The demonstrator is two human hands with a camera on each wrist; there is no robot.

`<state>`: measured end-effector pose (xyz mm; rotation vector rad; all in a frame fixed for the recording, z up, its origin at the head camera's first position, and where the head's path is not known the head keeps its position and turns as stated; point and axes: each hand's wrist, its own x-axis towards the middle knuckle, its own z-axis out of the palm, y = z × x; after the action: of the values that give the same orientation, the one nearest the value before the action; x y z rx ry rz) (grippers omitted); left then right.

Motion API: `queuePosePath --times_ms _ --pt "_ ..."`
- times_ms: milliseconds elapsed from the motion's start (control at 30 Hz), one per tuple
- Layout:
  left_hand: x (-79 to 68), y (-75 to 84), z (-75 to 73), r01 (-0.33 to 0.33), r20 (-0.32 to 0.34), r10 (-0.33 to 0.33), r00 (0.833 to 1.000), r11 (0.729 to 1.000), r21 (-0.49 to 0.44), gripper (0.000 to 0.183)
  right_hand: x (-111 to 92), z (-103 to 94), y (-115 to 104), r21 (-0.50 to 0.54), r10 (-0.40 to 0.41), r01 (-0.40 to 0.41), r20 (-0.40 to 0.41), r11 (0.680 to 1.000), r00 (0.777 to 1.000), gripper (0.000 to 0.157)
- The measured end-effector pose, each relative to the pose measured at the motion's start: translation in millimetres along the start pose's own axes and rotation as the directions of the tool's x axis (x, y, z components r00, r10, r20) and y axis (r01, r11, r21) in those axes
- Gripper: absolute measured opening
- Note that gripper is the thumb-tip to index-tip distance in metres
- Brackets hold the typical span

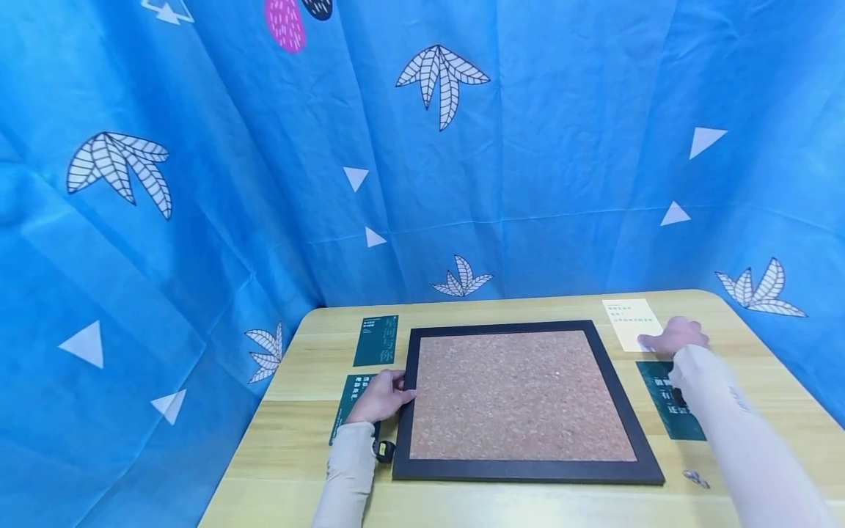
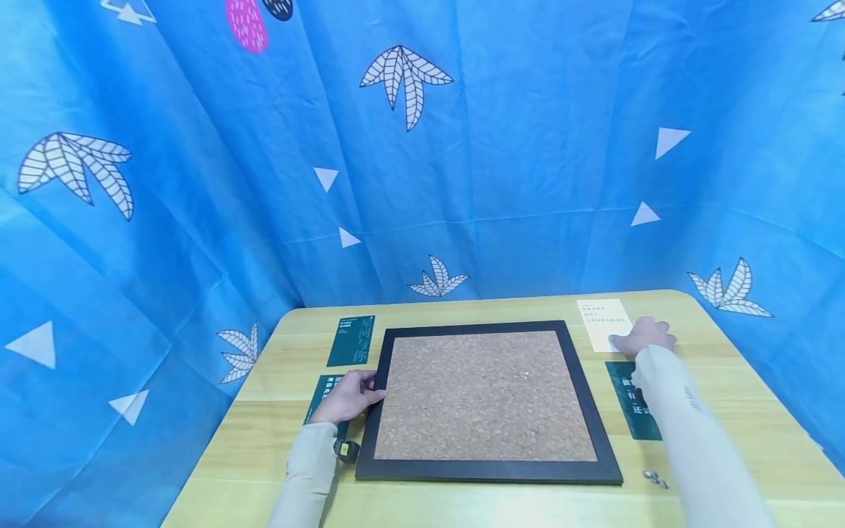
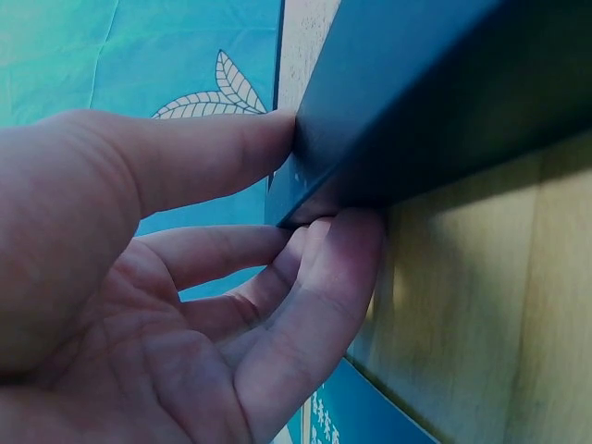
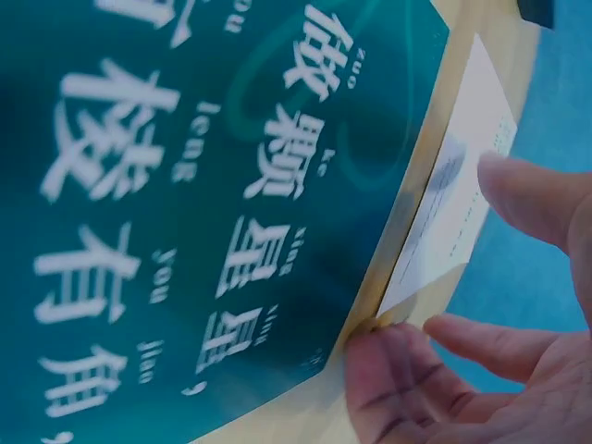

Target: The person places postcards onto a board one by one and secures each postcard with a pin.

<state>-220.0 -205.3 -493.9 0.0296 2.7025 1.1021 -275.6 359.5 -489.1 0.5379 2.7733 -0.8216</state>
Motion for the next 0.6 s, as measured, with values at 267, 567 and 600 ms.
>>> queuePosePath --times_ms 267,567,600 --pt "-1.0 -0.1 3.2 -0.005 0.009 0.005 1.000 1.000 -0.001 0.051 6 3.1 -5 -0.090 0.028 -0.027 0.010 0.996 1.000 0.070" --pt "-0.2 0.1 2.6 -0.014 0.013 0.014 1.000 1.000 -0.008 0.051 -6 -3.0 1 0.072 0.048 -0.053 0.075 0.996 0.996 0.074" --pt "-0.1 -0.2 2.7 -0.018 0.014 0.018 1.000 1.000 -0.007 0.050 -8 -3.5 1 0.083 0.046 -0.053 0.079 0.995 0.996 0.074"
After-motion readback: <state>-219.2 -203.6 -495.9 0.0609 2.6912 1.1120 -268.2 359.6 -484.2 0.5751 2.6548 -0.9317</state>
